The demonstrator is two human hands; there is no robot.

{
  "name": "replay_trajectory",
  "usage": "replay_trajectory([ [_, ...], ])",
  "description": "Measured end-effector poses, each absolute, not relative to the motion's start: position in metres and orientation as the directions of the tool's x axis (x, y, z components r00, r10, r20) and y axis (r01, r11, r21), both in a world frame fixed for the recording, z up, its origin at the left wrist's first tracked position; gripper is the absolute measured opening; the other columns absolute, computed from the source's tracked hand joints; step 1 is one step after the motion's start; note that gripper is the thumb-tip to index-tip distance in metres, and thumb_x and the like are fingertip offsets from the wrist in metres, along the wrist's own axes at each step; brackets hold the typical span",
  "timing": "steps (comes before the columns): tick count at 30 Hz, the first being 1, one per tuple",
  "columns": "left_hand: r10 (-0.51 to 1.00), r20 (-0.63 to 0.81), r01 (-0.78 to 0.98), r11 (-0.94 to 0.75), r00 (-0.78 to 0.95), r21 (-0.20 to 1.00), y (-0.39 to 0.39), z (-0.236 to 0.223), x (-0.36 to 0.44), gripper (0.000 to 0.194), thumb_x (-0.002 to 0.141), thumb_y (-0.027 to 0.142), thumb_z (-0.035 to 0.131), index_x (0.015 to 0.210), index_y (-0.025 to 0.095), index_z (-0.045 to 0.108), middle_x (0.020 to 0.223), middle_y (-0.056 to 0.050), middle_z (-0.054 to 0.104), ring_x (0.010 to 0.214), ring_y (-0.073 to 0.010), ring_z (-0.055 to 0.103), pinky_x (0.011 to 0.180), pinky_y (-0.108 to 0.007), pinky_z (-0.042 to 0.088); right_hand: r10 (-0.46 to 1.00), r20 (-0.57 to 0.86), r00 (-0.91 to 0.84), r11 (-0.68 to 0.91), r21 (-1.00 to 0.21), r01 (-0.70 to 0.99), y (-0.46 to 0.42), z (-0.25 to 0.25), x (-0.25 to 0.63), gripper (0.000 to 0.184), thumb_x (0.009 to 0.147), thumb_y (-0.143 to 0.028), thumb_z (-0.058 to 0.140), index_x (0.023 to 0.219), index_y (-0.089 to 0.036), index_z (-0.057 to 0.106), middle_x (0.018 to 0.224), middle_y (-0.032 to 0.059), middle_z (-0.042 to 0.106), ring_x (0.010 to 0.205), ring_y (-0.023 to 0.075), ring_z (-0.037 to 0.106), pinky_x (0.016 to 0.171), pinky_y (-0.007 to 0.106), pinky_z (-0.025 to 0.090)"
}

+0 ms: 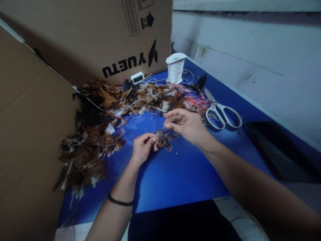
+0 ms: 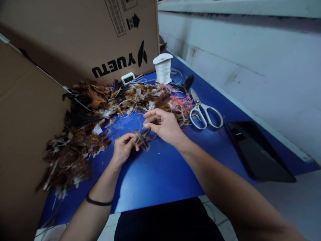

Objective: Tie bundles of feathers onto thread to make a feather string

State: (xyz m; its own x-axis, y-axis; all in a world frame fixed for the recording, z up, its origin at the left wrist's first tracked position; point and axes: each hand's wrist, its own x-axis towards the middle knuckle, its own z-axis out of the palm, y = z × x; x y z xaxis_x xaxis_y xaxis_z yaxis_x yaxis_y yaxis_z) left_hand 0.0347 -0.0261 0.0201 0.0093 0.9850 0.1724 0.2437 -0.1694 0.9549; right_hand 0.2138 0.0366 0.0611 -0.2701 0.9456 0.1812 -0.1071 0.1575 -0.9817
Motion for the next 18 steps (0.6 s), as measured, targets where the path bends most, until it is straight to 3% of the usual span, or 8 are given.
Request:
replay_trajectory([
  [4, 0.824, 0.559, 0.671, -0.464, 0.087, 0.579, -0.027, 0.020, 0.033, 0.017, 0.088, 0.022, 0.053, 0.080, 0.016, 0.065, 0.060, 0.000, 0.063, 0.054, -0.0088, 0.057, 0.058, -0.020, 0.046, 0.964, 0.115, -0.239, 0.094, -0.991, -0.098, 0.037, 0.058, 0.211, 0.030, 0.061, -0.027, 0.077, 0.086, -0.017, 0.063, 0.074, 0.0018, 0.068, 0.068, 0.0130, 0.063, 0.066, 0.027, 0.051],
  [8, 0.663, 0.709, 0.798, -0.551, 0.240, 0.244, -0.028, 0.017, 0.030, 0.012, 0.087, 0.012, 0.053, 0.090, 0.013, 0.064, 0.076, -0.005, 0.070, 0.069, -0.0115, 0.065, 0.068, -0.021, 0.051, 0.968, 0.077, -0.239, 0.048, -0.991, -0.122, 0.035, 0.058, 0.210, 0.031, 0.059, -0.026, 0.079, 0.084, -0.016, 0.062, 0.071, 0.0008, 0.067, 0.065, 0.0113, 0.062, 0.065, 0.026, 0.050],
  [13, 0.578, 0.730, 0.827, -0.561, 0.365, 0.031, -0.028, 0.014, 0.025, 0.019, 0.085, 0.008, 0.054, 0.102, 0.012, 0.062, 0.088, -0.009, 0.071, 0.080, -0.0154, 0.067, 0.075, -0.026, 0.053, 0.966, 0.009, -0.258, -0.033, -0.987, -0.158, 0.031, 0.058, 0.206, 0.032, 0.057, -0.025, 0.079, 0.081, -0.015, 0.060, 0.066, 0.0003, 0.065, 0.059, 0.0096, 0.059, 0.057, 0.024, 0.048],
  [18, 0.523, 0.738, 0.826, -0.558, 0.426, -0.081, -0.029, 0.017, 0.026, 0.026, 0.085, 0.009, 0.054, 0.110, 0.011, 0.058, 0.091, -0.012, 0.071, 0.081, -0.0175, 0.068, 0.074, -0.028, 0.054, 0.965, -0.025, -0.262, -0.077, -0.979, -0.191, 0.028, 0.055, 0.203, 0.033, 0.057, -0.025, 0.078, 0.081, -0.014, 0.059, 0.061, -0.0017, 0.063, 0.047, 0.0062, 0.051, 0.047, 0.021, 0.042],
])
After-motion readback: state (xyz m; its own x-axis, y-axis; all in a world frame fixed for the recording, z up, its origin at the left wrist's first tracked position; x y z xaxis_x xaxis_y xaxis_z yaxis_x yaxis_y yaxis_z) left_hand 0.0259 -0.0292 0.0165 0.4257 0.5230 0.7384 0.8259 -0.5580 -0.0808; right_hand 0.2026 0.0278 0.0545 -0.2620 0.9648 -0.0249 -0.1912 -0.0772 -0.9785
